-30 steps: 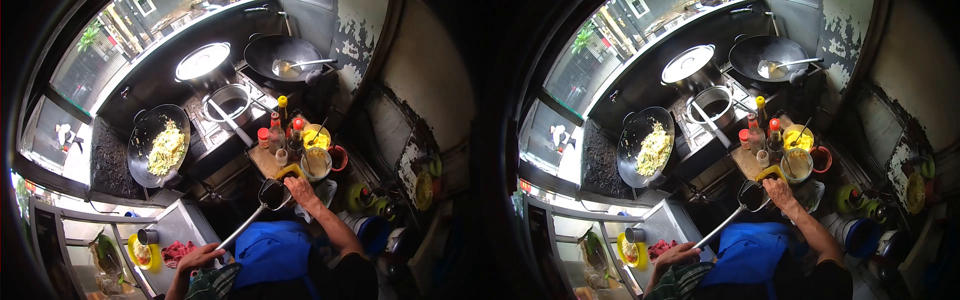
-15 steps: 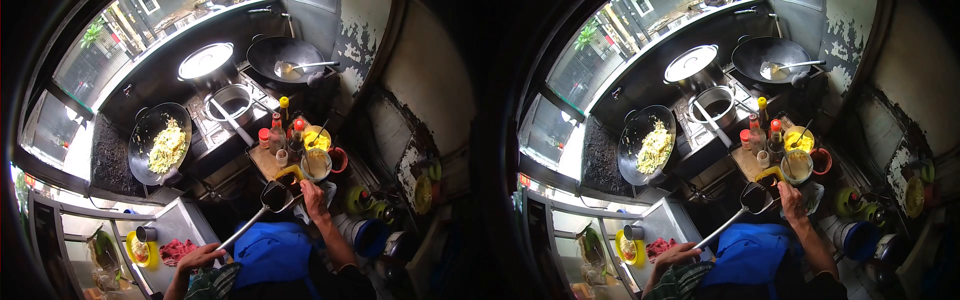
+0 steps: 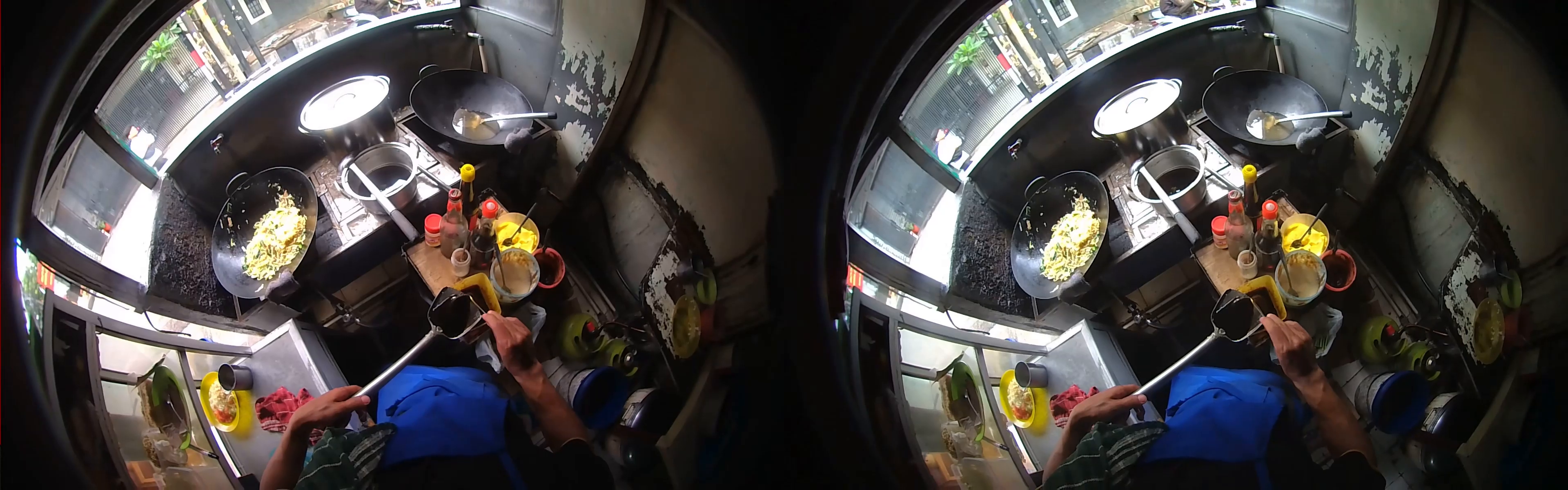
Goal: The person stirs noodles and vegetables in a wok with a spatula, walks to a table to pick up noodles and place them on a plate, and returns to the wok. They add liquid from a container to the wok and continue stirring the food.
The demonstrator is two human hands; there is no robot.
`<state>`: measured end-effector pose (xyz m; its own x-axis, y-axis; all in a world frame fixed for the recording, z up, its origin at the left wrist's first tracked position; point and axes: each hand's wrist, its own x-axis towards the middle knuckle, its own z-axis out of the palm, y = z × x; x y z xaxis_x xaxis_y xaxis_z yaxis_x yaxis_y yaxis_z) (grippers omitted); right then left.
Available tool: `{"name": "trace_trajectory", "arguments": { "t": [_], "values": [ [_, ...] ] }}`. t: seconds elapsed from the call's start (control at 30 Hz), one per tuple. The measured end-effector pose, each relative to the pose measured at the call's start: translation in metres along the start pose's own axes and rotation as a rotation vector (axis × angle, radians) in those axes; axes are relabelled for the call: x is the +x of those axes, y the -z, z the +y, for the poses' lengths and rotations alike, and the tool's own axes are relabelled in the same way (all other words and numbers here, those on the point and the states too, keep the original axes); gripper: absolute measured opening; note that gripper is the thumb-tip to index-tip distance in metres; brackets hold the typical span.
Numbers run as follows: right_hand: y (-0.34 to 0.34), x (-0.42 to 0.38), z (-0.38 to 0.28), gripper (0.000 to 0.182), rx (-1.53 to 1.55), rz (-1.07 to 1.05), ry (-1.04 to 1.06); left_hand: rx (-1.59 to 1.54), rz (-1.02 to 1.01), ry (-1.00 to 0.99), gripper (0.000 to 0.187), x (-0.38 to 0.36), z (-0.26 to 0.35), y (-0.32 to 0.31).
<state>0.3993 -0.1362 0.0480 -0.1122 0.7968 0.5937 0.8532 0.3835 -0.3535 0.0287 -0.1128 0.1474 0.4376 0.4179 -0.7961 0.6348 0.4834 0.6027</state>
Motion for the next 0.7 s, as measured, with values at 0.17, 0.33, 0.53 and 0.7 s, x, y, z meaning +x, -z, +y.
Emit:
{"name": "trace_trajectory", "arguments": {
  "t": [0.17,0.33,0.53,0.7],
  "values": [
    [0.003,0.005,-0.003,0.016,-0.044,-0.039,-0.235,0.006,-0.031,0.084,0.049,-0.005,0.0,0.004],
    [-0.037,0.007,0.029,0.013,-0.111,-0.188,-0.438,0.016,0.012,0.051,0.047,-0.004,-0.009,0.004],
    [-0.115,0.013,0.055,0.019,-0.219,-0.184,-0.383,0.062,0.001,0.073,0.051,-0.008,-0.007,0.004],
    [-0.098,0.015,0.049,0.016,0.065,-0.289,-0.329,0.077,0.035,0.076,0.051,-0.008,-0.011,0.002]
  ]
}}
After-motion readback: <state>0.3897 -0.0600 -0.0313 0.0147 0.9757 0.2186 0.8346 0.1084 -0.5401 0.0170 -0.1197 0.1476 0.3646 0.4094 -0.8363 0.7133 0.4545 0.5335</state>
